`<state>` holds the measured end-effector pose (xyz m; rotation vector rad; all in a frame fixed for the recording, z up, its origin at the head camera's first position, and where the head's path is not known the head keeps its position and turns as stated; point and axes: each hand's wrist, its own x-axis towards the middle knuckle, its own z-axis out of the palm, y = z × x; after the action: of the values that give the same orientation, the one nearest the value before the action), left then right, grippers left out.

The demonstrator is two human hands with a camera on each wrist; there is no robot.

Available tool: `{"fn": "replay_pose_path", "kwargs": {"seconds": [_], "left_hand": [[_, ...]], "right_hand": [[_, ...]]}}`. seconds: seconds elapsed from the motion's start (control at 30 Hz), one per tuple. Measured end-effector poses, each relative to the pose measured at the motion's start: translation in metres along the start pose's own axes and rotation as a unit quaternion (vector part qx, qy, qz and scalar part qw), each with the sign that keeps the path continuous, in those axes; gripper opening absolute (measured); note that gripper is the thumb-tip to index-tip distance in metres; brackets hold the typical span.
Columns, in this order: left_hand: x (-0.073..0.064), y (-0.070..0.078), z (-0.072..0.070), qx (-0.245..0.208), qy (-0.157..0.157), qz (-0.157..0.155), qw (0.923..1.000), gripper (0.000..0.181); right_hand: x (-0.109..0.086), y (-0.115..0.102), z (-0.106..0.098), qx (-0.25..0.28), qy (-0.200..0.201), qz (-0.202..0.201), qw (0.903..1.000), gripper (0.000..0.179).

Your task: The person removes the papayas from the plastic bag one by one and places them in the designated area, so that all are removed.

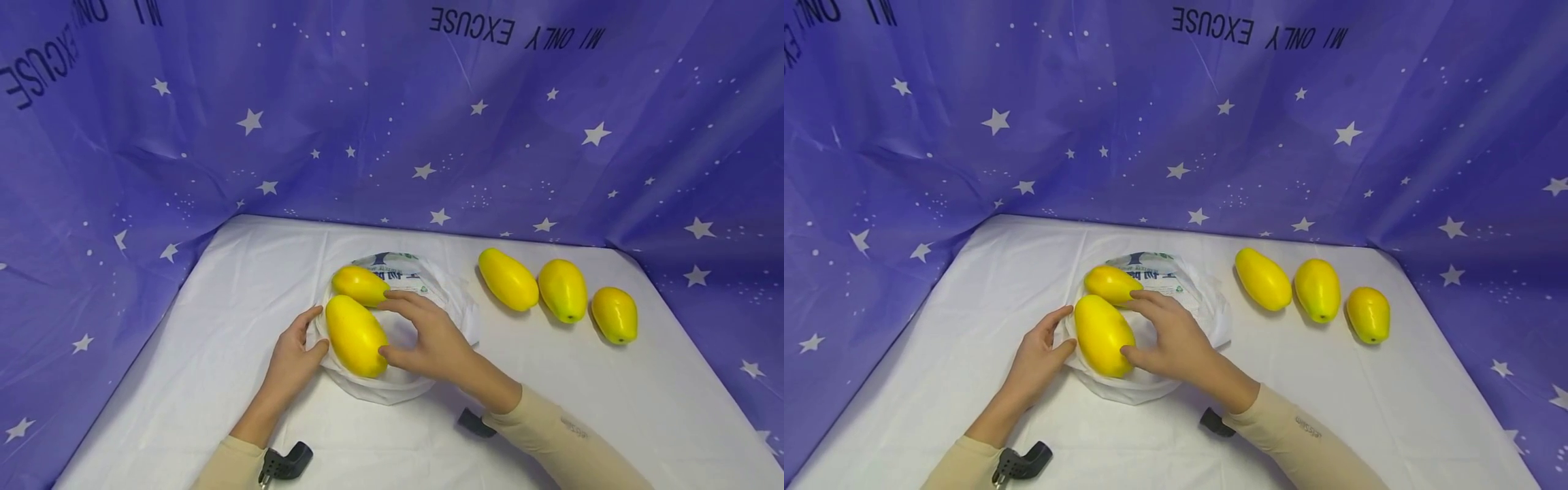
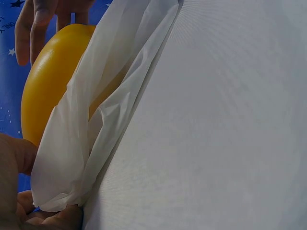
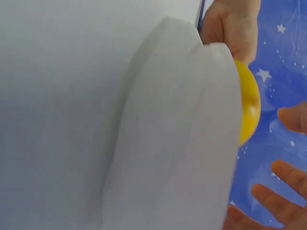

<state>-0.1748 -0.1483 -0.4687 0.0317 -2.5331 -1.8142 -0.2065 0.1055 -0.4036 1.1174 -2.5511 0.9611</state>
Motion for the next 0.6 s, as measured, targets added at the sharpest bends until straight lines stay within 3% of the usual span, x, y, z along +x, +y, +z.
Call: {"fn": "replay_pose_path", "kwargs": {"seconds": [0.27, 0.6], "left_hand": [[0.000, -0.001, 0.001, 0.003, 0.000, -0.005, 1.0000, 0.058], [0.001, 0.000, 0.000, 0.007, 0.000, 0.000, 1.0000, 0.058]], "right_hand": [[0.000, -0.007, 0.022, 0.001, -0.028, -0.012, 0.9995, 0.061], [0.001, -0.010, 0.033, 0.019, -0.035, 0.004, 0.9992, 0.060]]}}
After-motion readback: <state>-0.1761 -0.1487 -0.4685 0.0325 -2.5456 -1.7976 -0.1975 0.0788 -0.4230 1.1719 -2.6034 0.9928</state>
